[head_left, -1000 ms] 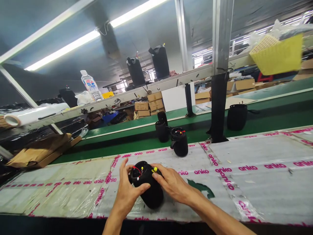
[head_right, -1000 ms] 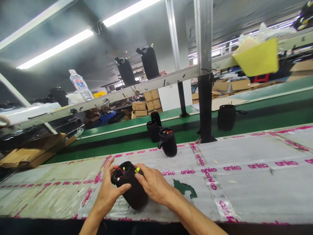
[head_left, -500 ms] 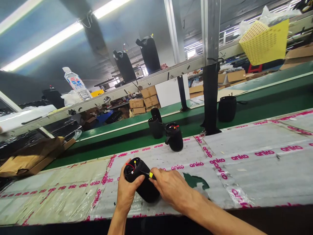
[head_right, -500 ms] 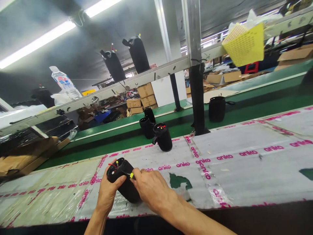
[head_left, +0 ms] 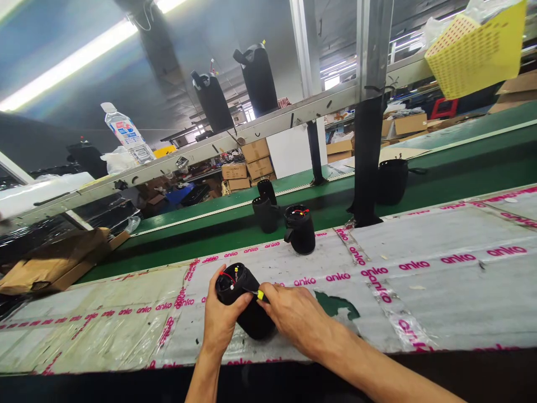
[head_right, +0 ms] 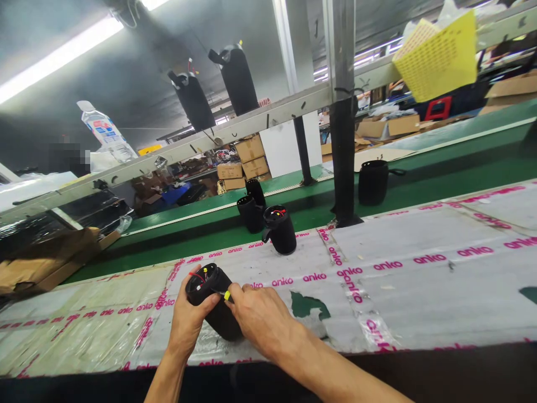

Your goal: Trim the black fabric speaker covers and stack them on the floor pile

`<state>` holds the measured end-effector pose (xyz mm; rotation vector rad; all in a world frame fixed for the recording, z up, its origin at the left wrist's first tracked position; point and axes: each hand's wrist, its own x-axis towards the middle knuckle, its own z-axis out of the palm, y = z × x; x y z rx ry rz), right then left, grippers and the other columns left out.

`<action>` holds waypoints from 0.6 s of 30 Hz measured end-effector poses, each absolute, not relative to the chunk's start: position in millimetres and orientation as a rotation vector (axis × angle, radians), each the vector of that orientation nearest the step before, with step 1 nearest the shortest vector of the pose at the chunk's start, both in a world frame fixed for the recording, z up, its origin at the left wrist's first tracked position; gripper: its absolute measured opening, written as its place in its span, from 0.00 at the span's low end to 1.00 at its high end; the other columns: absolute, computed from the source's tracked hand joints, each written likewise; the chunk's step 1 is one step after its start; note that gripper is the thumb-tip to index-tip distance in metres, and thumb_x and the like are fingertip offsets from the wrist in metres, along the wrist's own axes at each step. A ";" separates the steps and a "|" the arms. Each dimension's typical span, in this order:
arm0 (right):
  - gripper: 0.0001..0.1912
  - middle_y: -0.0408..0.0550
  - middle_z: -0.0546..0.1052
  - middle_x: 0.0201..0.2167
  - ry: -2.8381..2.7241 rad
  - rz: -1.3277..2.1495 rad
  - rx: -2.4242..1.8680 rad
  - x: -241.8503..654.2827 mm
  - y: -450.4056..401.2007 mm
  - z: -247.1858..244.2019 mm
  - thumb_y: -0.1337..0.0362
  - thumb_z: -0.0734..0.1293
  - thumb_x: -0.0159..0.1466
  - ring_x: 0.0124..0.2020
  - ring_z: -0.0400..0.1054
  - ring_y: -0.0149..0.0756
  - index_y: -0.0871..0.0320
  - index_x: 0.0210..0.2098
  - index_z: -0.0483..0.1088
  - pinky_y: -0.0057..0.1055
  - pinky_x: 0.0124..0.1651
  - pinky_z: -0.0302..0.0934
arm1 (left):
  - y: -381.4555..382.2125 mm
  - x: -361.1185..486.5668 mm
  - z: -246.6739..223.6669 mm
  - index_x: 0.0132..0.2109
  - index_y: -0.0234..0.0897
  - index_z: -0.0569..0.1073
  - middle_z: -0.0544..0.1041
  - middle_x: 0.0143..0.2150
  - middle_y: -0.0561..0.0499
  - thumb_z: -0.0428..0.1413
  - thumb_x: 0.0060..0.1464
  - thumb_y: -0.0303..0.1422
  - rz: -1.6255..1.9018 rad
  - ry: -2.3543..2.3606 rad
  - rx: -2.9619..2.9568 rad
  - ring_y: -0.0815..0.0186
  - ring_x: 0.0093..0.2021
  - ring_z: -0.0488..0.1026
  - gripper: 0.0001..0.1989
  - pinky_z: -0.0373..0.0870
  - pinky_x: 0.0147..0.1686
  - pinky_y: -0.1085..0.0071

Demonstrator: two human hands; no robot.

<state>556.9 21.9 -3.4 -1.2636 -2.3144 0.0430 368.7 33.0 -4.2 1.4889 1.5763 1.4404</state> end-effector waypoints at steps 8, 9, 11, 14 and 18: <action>0.03 0.45 0.76 0.30 -2.314 -0.010 -1.364 547.5 17.0 -10.8 0.67 0.60 0.70 0.27 0.75 0.39 0.55 0.43 0.60 0.30 0.25 0.59 | 30.5 371.0 -3.1 0.56 0.41 0.66 0.75 0.51 0.48 0.68 0.39 0.41 1.481 1.614 1.486 0.59 0.49 0.73 0.37 0.69 0.52 0.63; 0.03 0.45 0.76 0.30 -2.315 -0.026 -1.369 546.4 16.5 -12.0 0.68 0.60 0.70 0.26 0.75 0.39 0.55 0.43 0.59 0.30 0.25 0.59 | 30.3 371.2 -2.5 0.56 0.41 0.66 0.75 0.51 0.48 0.68 0.39 0.41 1.476 1.616 1.486 0.59 0.49 0.73 0.36 0.69 0.51 0.63; 0.05 0.45 0.75 0.29 -2.318 -0.060 -1.379 545.4 15.9 -12.8 0.68 0.60 0.69 0.26 0.74 0.40 0.55 0.43 0.59 0.30 0.24 0.60 | 29.7 372.2 -1.1 0.56 0.41 0.66 0.75 0.50 0.48 0.68 0.39 0.40 1.458 1.620 1.492 0.59 0.49 0.73 0.36 0.69 0.51 0.63; 0.05 0.46 0.75 0.29 -2.324 -0.120 -1.398 547.3 16.0 -10.3 0.69 0.60 0.68 0.25 0.74 0.40 0.55 0.43 0.59 0.30 0.23 0.60 | 28.9 374.9 1.0 0.56 0.41 0.66 0.75 0.51 0.48 0.68 0.38 0.39 1.440 1.638 1.515 0.59 0.49 0.73 0.37 0.68 0.52 0.63; 0.07 0.46 0.74 0.29 -2.365 -0.168 -1.390 552.2 16.6 -6.4 0.71 0.59 0.67 0.25 0.73 0.40 0.56 0.43 0.58 0.31 0.23 0.61 | 28.8 379.0 3.3 0.56 0.41 0.66 0.75 0.50 0.49 0.68 0.37 0.38 1.417 1.684 1.533 0.59 0.48 0.73 0.37 0.69 0.51 0.62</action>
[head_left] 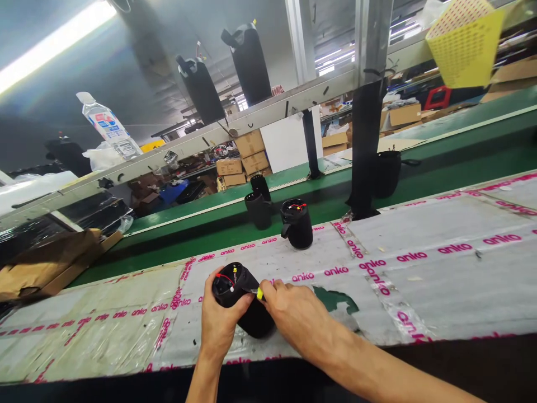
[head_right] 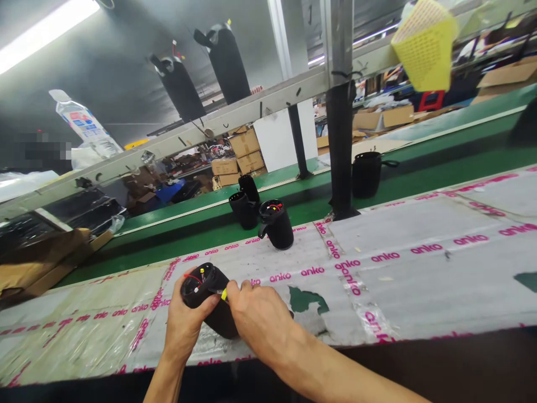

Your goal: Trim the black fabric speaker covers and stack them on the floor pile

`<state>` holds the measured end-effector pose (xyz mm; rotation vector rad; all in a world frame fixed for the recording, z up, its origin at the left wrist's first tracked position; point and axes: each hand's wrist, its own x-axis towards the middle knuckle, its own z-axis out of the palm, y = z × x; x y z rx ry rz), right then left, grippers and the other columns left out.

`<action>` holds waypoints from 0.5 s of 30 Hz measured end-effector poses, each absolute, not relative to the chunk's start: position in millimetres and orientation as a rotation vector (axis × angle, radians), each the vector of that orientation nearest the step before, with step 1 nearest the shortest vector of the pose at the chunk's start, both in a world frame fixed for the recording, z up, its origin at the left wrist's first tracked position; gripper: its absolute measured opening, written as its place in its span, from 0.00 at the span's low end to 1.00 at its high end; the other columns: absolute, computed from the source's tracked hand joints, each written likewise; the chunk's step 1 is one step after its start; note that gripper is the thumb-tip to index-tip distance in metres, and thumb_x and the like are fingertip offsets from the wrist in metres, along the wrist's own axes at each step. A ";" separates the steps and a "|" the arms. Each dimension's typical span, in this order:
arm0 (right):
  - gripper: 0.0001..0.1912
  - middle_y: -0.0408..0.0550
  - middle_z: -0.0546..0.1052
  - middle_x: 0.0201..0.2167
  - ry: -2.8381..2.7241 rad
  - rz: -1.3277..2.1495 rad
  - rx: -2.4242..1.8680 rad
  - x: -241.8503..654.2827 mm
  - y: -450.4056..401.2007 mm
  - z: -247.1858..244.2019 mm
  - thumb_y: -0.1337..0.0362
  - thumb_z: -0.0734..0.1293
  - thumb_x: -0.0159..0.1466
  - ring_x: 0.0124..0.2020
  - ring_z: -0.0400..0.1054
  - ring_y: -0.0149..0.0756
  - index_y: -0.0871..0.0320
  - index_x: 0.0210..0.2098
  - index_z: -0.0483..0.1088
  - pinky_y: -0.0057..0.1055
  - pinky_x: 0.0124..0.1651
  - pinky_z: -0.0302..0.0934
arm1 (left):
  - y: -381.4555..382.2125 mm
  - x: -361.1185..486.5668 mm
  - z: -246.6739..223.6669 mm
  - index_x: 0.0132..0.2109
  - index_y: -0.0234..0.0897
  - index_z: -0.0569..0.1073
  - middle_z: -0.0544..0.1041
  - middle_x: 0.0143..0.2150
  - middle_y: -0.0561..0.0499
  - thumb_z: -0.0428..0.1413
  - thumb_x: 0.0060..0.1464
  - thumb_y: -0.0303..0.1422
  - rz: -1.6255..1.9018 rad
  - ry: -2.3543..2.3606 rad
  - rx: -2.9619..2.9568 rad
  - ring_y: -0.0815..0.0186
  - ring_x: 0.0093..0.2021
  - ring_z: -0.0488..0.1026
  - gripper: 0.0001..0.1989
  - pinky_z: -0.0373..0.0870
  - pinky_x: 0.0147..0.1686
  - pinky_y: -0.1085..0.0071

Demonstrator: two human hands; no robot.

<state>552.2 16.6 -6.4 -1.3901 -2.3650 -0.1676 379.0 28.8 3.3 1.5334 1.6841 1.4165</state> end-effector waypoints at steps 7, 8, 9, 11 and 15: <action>0.10 0.46 0.73 0.28 -2.410 -0.155 -1.313 560.2 17.9 -3.4 0.76 0.58 0.63 0.23 0.72 0.40 0.56 0.41 0.60 0.32 0.21 0.60 | 31.7 379.1 3.4 0.56 0.42 0.66 0.75 0.49 0.49 0.69 0.36 0.37 1.401 1.667 1.538 0.58 0.47 0.74 0.38 0.70 0.50 0.62; 0.10 0.46 0.73 0.28 -2.424 -0.167 -1.293 561.2 18.5 -2.5 0.76 0.58 0.63 0.23 0.72 0.40 0.57 0.42 0.60 0.32 0.21 0.60 | 32.3 378.8 3.0 0.56 0.43 0.66 0.75 0.50 0.49 0.69 0.36 0.37 1.396 1.660 1.541 0.57 0.48 0.74 0.38 0.70 0.50 0.62; 0.11 0.47 0.73 0.28 -2.439 -0.182 -1.271 561.9 19.1 -1.4 0.76 0.58 0.63 0.23 0.72 0.40 0.58 0.42 0.60 0.32 0.21 0.60 | 33.0 378.8 2.7 0.56 0.43 0.66 0.75 0.50 0.49 0.69 0.36 0.37 1.392 1.657 1.541 0.57 0.48 0.74 0.38 0.70 0.49 0.62; 0.10 0.48 0.73 0.28 -2.447 -0.206 -1.257 562.2 20.5 0.5 0.76 0.59 0.63 0.24 0.72 0.40 0.59 0.42 0.60 0.32 0.21 0.59 | 34.2 379.5 2.6 0.56 0.43 0.65 0.74 0.50 0.49 0.69 0.36 0.38 1.385 1.670 1.538 0.57 0.48 0.73 0.39 0.70 0.50 0.61; 0.08 0.46 0.73 0.27 -2.395 -0.144 -1.293 560.4 23.4 1.8 0.75 0.60 0.63 0.22 0.72 0.39 0.57 0.40 0.61 0.31 0.21 0.59 | 35.2 382.6 3.6 0.56 0.41 0.66 0.74 0.49 0.48 0.69 0.35 0.39 1.410 1.692 1.513 0.57 0.48 0.73 0.39 0.69 0.51 0.61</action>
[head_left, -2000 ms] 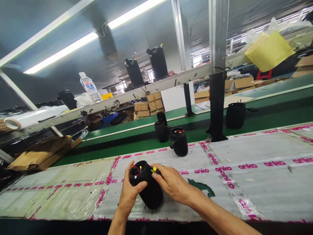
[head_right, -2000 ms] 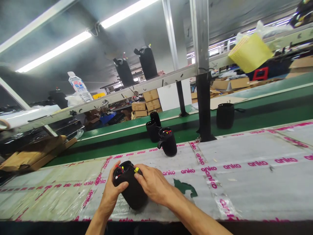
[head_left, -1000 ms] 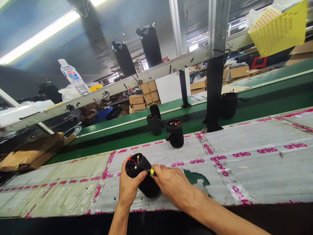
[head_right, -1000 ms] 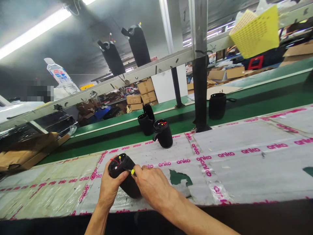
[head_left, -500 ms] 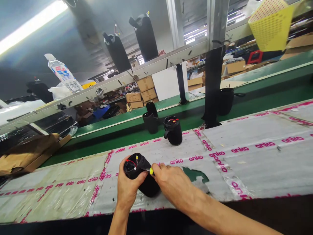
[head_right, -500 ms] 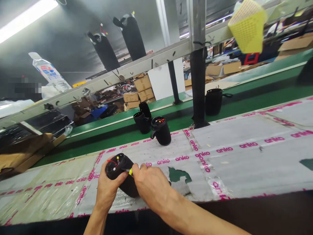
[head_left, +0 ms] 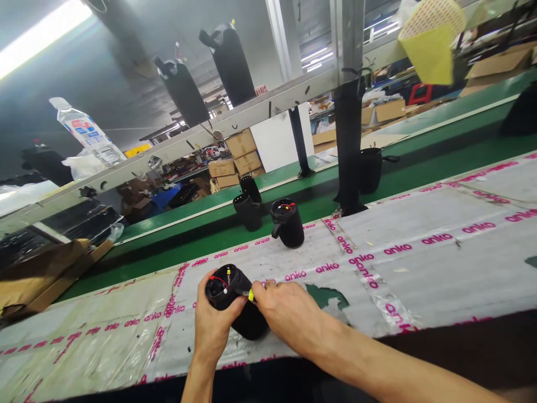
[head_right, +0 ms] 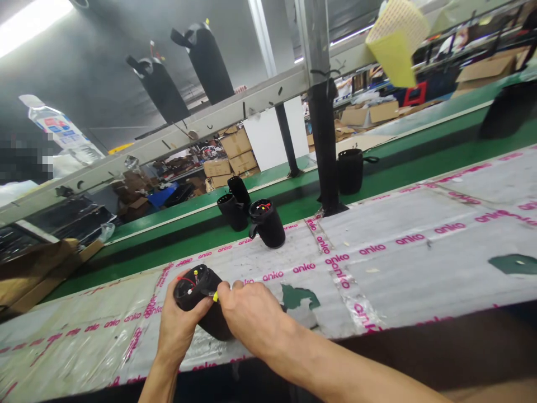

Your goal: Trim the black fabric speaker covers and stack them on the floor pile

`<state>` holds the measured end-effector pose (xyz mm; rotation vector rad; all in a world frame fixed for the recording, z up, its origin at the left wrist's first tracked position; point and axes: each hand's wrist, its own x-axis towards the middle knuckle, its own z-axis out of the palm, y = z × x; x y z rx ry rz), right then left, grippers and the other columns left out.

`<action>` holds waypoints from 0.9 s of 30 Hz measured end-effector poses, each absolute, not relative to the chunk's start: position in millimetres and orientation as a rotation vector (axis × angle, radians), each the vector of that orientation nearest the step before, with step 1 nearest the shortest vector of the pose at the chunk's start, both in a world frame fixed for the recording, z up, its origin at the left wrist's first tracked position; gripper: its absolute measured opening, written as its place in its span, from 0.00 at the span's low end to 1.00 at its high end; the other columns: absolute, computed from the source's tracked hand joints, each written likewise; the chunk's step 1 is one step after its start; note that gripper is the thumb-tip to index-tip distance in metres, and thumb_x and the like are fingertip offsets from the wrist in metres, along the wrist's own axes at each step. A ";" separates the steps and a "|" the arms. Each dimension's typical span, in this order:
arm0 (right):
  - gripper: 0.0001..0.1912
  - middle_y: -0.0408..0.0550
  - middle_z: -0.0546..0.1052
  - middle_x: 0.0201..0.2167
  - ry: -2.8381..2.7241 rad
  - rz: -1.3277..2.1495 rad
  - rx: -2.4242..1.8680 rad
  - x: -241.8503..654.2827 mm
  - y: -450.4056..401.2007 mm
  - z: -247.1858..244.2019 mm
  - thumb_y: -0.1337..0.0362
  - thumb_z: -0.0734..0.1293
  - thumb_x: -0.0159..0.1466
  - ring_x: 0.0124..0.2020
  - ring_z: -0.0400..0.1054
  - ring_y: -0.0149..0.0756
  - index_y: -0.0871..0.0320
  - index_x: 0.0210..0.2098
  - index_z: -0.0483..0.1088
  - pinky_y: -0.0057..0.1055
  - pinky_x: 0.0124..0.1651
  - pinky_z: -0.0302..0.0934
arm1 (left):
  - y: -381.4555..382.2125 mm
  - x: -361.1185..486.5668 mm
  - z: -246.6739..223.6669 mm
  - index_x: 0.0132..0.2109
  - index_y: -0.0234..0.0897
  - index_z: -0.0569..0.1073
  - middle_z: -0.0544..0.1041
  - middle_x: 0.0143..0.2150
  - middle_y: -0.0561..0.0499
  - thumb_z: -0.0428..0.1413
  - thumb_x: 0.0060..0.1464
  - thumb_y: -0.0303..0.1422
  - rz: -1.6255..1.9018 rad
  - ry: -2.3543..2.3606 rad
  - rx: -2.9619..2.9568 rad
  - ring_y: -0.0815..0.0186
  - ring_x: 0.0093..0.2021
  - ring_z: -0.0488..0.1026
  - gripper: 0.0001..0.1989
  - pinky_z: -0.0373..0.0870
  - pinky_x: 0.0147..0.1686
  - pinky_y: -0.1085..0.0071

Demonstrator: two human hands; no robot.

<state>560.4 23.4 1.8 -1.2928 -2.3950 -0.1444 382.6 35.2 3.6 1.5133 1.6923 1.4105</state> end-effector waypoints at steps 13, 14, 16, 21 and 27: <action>0.06 0.46 0.75 0.34 -2.309 -0.047 -1.071 561.3 30.8 -23.1 0.62 0.60 0.71 0.35 0.73 0.38 0.57 0.46 0.63 0.31 0.32 0.62 | 28.6 377.8 6.6 0.57 0.42 0.67 0.76 0.52 0.47 0.69 0.35 0.38 1.435 1.536 1.465 0.54 0.51 0.74 0.40 0.68 0.54 0.60; 0.06 0.46 0.75 0.35 -2.302 -0.049 -1.067 560.4 31.1 -24.0 0.63 0.61 0.71 0.35 0.73 0.38 0.57 0.46 0.63 0.31 0.32 0.62 | 29.6 376.1 5.0 0.57 0.41 0.67 0.76 0.52 0.47 0.69 0.35 0.38 1.444 1.524 1.463 0.54 0.52 0.73 0.40 0.67 0.54 0.60; 0.07 0.46 0.75 0.35 -2.281 -0.043 -1.088 558.1 30.6 -24.8 0.63 0.61 0.70 0.36 0.73 0.37 0.57 0.47 0.63 0.31 0.33 0.62 | 31.7 372.5 1.2 0.58 0.41 0.67 0.76 0.52 0.47 0.69 0.37 0.39 1.455 1.506 1.469 0.54 0.52 0.73 0.39 0.67 0.54 0.60; 0.07 0.47 0.76 0.34 -2.273 -0.081 -1.192 555.5 24.8 -23.0 0.64 0.61 0.70 0.33 0.73 0.37 0.57 0.48 0.63 0.30 0.29 0.60 | 33.1 371.7 -4.5 0.59 0.42 0.66 0.76 0.52 0.48 0.69 0.40 0.37 1.452 1.494 1.475 0.58 0.50 0.74 0.38 0.68 0.52 0.64; 0.08 0.48 0.75 0.32 -2.164 -0.122 -1.139 574.9 6.6 -20.5 0.68 0.58 0.70 0.31 0.73 0.37 0.59 0.49 0.63 0.30 0.30 0.60 | 45.1 363.4 -4.7 0.55 0.38 0.71 0.77 0.47 0.47 0.69 0.40 0.40 1.548 1.530 1.345 0.60 0.46 0.75 0.33 0.69 0.49 0.65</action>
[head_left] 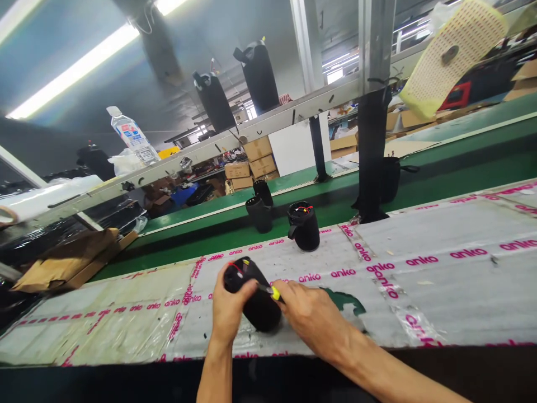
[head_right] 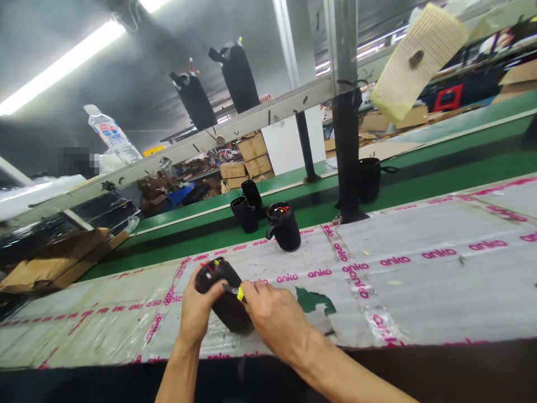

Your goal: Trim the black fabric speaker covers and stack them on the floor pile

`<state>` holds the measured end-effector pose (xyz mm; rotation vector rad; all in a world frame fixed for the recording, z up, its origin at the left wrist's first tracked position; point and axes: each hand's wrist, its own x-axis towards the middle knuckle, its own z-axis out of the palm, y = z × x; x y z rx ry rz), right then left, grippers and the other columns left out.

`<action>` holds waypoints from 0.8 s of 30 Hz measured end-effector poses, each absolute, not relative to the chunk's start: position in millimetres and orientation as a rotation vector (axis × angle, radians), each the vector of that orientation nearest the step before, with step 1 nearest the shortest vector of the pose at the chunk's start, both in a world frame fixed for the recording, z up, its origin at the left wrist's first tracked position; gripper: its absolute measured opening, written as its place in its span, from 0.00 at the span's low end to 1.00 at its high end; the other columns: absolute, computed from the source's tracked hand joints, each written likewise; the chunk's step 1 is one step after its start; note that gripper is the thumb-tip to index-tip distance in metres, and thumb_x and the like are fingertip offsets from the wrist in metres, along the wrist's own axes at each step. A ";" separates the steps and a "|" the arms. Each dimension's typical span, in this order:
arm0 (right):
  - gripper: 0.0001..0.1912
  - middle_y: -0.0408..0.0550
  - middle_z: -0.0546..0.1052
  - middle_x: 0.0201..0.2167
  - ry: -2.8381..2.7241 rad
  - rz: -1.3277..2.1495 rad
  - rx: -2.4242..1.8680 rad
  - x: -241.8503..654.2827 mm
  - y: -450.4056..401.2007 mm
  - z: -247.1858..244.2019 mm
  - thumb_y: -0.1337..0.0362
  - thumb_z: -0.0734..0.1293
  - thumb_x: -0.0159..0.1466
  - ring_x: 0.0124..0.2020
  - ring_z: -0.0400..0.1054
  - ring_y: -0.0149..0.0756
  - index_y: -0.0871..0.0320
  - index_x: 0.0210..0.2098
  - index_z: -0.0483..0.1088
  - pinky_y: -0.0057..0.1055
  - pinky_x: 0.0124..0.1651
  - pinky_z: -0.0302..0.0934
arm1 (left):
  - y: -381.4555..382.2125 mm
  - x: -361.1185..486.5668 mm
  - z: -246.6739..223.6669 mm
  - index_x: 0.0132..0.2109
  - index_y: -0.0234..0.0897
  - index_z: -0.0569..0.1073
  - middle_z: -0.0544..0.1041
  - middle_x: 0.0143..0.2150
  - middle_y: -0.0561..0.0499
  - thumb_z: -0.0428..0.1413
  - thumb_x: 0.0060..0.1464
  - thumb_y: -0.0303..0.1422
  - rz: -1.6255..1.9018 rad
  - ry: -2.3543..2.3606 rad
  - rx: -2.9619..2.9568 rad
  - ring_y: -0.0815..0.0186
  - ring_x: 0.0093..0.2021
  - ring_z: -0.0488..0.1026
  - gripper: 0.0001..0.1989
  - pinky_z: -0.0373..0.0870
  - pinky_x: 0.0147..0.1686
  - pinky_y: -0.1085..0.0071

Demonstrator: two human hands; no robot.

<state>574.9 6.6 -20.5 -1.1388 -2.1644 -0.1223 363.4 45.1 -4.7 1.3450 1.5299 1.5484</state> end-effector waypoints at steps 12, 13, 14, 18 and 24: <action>0.07 0.44 0.77 0.34 -2.269 0.067 -1.205 565.5 22.1 -12.3 0.65 0.62 0.69 0.32 0.74 0.37 0.54 0.47 0.61 0.28 0.29 0.59 | 44.0 342.6 -0.4 0.55 0.39 0.71 0.77 0.49 0.49 0.69 0.39 0.39 1.546 1.477 1.381 0.60 0.49 0.74 0.34 0.68 0.51 0.67; 0.08 0.44 0.77 0.34 -2.289 0.069 -1.209 560.0 24.4 -9.8 0.63 0.63 0.69 0.32 0.74 0.38 0.55 0.47 0.61 0.28 0.30 0.59 | 42.9 343.3 0.1 0.55 0.39 0.70 0.77 0.50 0.49 0.69 0.39 0.39 1.541 1.478 1.389 0.60 0.49 0.73 0.35 0.68 0.51 0.67; 0.09 0.45 0.77 0.34 -2.306 0.062 -1.211 555.1 26.4 -7.2 0.62 0.63 0.69 0.32 0.74 0.38 0.56 0.47 0.60 0.29 0.30 0.60 | 41.8 343.8 0.6 0.56 0.40 0.70 0.76 0.50 0.48 0.69 0.39 0.39 1.534 1.479 1.397 0.59 0.50 0.73 0.35 0.68 0.52 0.66; 0.04 0.48 0.76 0.34 -2.367 -0.015 -1.196 543.9 32.8 0.2 0.64 0.60 0.70 0.32 0.73 0.40 0.57 0.43 0.62 0.30 0.30 0.61 | 38.8 346.2 2.6 0.59 0.40 0.68 0.76 0.52 0.48 0.69 0.38 0.40 1.514 1.493 1.408 0.58 0.51 0.73 0.39 0.67 0.53 0.64; 0.04 0.49 0.75 0.33 -2.398 -0.106 -1.186 540.6 38.9 -0.2 0.65 0.58 0.71 0.31 0.72 0.40 0.58 0.44 0.62 0.30 0.28 0.60 | 39.3 351.5 4.0 0.62 0.42 0.64 0.75 0.54 0.46 0.70 0.36 0.41 1.519 1.509 1.378 0.57 0.52 0.73 0.45 0.66 0.55 0.63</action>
